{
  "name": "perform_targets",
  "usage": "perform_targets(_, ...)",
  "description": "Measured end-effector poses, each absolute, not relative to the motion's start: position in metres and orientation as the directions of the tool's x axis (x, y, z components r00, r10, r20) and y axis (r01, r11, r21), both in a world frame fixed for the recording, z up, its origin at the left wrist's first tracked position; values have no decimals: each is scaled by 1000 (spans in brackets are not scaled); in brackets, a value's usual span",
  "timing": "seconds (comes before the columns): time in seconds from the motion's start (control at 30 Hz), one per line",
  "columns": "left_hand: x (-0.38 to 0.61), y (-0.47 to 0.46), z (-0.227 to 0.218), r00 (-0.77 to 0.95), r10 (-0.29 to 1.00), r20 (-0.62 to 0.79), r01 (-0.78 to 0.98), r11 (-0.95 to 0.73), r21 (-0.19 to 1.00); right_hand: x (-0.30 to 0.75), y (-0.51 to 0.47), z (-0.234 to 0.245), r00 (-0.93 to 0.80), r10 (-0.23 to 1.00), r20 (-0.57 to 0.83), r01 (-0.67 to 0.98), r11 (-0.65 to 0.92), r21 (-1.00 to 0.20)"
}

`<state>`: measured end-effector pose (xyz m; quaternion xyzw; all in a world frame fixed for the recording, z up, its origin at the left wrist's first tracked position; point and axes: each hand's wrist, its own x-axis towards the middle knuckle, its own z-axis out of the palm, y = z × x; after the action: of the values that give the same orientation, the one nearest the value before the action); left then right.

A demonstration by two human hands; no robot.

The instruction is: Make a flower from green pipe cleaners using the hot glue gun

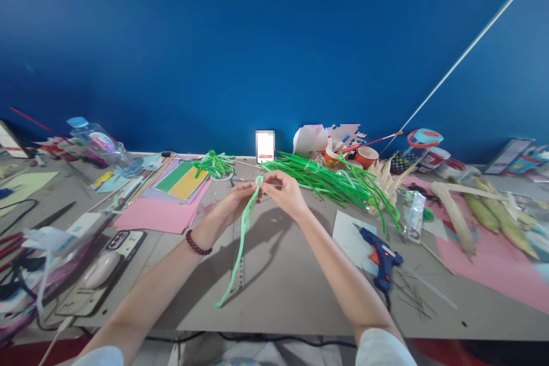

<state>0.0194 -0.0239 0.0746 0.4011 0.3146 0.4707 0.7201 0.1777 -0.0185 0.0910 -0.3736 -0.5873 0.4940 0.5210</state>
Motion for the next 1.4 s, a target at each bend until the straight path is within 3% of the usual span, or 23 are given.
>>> perform_targets(0.13,18,-24,73,336,939,-72,-403,212,890,174,-23,90,-99,926,364,75,371,-925)
perform_targets(0.53,17,-26,75,318,948,-28,-341,142,929,172,-20,88,-122,975,188,-81,179,-981)
perform_targets(0.7,18,-23,77,260,965,-26,-429,140,892,172,-21,90,-108,970,216,-55,211,-976)
perform_targets(0.93,19,-24,86,165,986,3,-388,62,919,175,-24,91,-205,953,222,114,249,-962)
perform_targets(1.27,18,-21,80,167,986,27,-369,37,929,177,-23,91,-264,943,201,116,238,-964)
perform_targets(1.4,18,-22,81,161,987,19,-355,40,934,177,-24,93,-244,963,117,108,147,-983)
